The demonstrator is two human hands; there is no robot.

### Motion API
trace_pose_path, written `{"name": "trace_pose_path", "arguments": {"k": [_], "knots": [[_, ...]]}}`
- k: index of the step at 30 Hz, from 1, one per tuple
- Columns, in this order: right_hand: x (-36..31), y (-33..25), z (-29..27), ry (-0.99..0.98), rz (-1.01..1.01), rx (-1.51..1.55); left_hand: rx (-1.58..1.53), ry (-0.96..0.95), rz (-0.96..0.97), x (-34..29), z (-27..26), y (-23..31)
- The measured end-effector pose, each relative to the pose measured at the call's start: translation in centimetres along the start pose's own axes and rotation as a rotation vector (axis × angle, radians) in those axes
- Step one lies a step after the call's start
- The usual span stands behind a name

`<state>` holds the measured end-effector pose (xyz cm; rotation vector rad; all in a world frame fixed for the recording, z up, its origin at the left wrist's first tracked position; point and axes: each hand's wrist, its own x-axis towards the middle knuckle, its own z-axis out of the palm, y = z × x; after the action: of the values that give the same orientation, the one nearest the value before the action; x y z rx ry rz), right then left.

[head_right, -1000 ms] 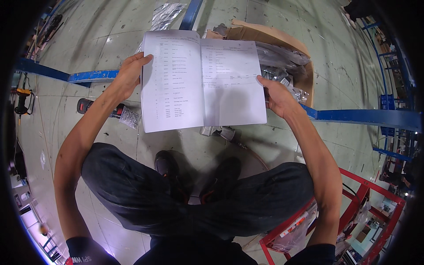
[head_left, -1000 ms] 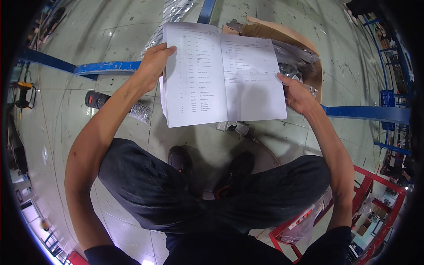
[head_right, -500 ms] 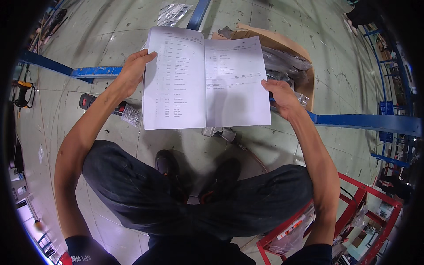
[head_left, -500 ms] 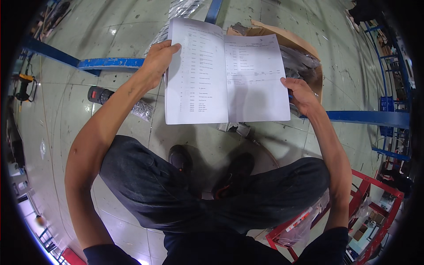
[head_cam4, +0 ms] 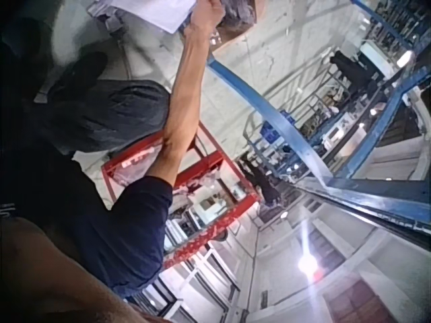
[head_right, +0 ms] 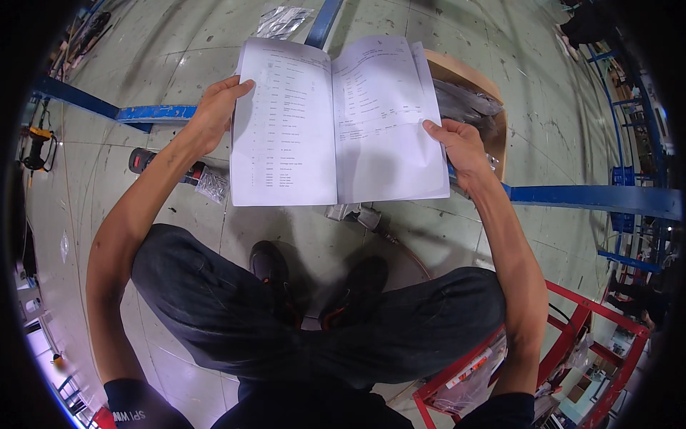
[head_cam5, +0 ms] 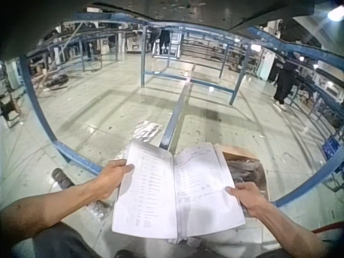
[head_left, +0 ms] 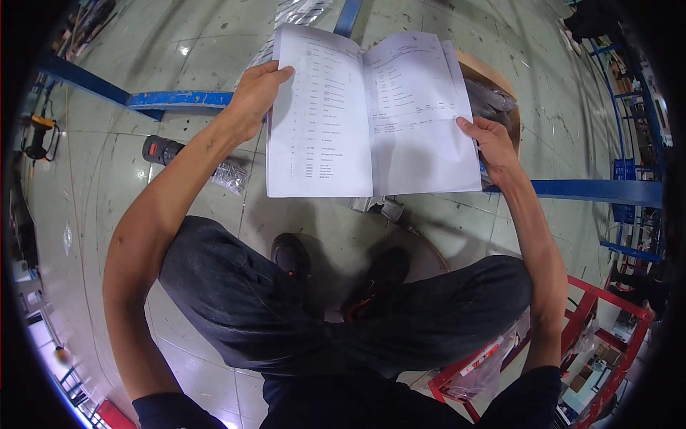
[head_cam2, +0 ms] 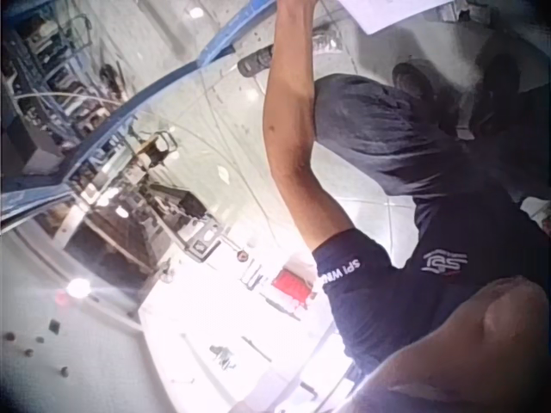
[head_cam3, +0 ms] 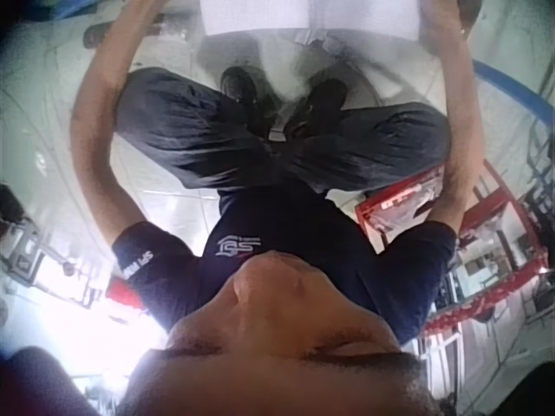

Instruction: The person sorts metal parts from a box by hand, cross-referencing them with a technical manual.

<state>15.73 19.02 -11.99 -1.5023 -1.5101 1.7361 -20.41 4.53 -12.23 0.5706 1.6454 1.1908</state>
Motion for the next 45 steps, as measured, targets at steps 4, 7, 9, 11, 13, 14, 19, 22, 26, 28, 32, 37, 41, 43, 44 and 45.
{"name": "trace_pose_path", "arguments": {"k": [4, 7, 9, 11, 13, 14, 19, 22, 26, 28, 32, 37, 41, 43, 44, 45], "knots": [[-1.0, -1.2, 0.3, 0.044, -0.009, -0.044, 0.006, -0.011, 0.004, -0.3, 0.4, 0.1], [-2.5, -2.7, 1.7, 0.059, -0.042, 0.018, -0.016, -0.040, -0.010, -0.1, 0.9, -0.1], [-3.7, -4.1, 3.0, 0.078, -0.141, -0.077, -0.050, -0.070, -0.016, -0.2, 1.3, 0.1], [-4.5, -5.0, 4.9, 0.083, -0.177, -0.067, -0.110, -0.181, -0.004, -0.7, 2.2, 0.7], [-4.7, -5.2, 6.6, 0.108, -0.291, -0.169, -0.108, -0.238, -0.004, -0.2, 2.7, 0.5], [-4.5, -5.0, 7.5, 0.072, -0.267, -0.084, -0.103, -0.288, -0.007, 0.0, 3.0, 0.5], [-4.4, -4.6, 10.5, -0.104, -0.319, -0.092, -0.201, -0.294, -0.008, -2.2, 5.6, 2.2], [-4.5, -4.5, 10.5, -0.276, -0.318, -0.123, -0.154, -0.236, -0.051, -2.3, 5.7, 2.3], [-5.2, -5.7, 8.5, -0.238, -0.197, -0.184, 0.041, -0.218, 0.008, -1.3, 3.6, 0.2], [-5.0, -5.5, 6.5, -0.203, -0.175, -0.202, 0.062, -0.196, -0.028, -1.1, 3.0, -0.5], [-4.4, -4.5, 3.1, -0.130, -0.102, -0.178, -0.008, -0.177, -0.103, -0.8, 2.0, -1.1], [-4.4, -4.3, 4.1, -0.053, -0.171, -0.139, -0.059, -0.170, -0.108, -0.7, 2.7, -0.2], [-4.2, -4.3, 6.0, -0.090, -0.065, 0.017, -0.065, -0.181, -0.094, -1.0, 3.4, 0.4], [-3.9, -4.0, 6.9, -0.203, 0.036, 0.209, -0.047, -0.139, -0.091, -0.6, 3.3, 0.2], [-3.8, -3.9, 7.3, -0.218, 0.038, 0.202, -0.047, -0.138, -0.093, -0.6, 3.3, 0.0], [-3.5, -3.8, 7.2, -0.217, 0.039, 0.204, -0.032, -0.090, -0.127, -0.9, 3.5, 0.6]]}}
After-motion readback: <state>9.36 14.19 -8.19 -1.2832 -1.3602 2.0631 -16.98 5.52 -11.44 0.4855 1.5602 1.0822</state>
